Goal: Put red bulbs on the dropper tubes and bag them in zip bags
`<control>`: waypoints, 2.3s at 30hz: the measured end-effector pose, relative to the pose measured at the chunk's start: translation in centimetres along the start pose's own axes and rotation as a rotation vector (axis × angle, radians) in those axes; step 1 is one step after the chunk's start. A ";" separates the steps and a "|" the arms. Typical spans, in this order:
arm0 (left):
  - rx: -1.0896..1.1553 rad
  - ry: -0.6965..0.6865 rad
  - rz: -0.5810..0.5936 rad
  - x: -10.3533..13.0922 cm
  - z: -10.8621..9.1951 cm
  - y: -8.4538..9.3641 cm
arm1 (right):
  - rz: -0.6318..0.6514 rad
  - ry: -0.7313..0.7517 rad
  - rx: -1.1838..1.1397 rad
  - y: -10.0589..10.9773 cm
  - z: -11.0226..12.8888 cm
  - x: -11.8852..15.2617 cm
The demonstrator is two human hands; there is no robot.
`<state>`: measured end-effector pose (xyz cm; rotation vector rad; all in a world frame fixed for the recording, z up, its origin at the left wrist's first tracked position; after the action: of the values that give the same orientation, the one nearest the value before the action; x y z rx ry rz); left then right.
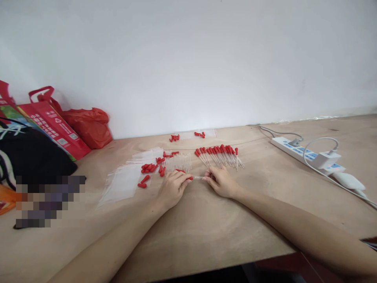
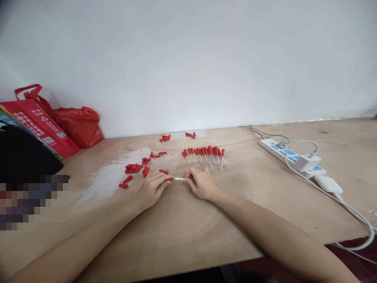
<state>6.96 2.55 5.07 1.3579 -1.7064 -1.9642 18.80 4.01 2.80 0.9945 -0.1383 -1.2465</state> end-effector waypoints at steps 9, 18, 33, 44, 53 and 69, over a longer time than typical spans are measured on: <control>0.056 -0.006 -0.014 -0.1 -0.5 0.3 | 0.026 0.092 -0.032 -0.1 1.3 0.2; 0.121 -0.079 0.069 -0.1 -1.5 -0.2 | 0.061 0.188 0.010 0.2 2.1 0.4; 0.034 -0.132 0.005 0.0 -2.3 0.5 | 0.026 0.186 0.048 -0.1 2.8 0.7; 0.026 -0.167 0.026 0.1 -3.1 0.5 | 0.114 0.037 -0.064 -1.8 2.2 0.1; 0.056 -0.146 0.021 -0.1 -2.1 0.3 | 0.213 0.164 0.012 -1.6 3.6 -0.2; -0.247 0.321 -0.092 0.6 5.7 2.8 | -0.195 -0.305 0.122 4.4 -4.1 -3.4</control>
<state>1.32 5.17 6.66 1.5774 -1.2359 -1.8094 23.09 9.00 4.78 0.9326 -0.3651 -1.5803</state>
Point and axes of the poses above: each hand's wrist, its own x-axis away from the middle knuckle, its own y-axis out of the back of the hand, z = x × y, the point moved 10 cm from there along -x, towards the middle knuckle, and after that the axes turned 9 degrees about -x, right-handed, at the moved point
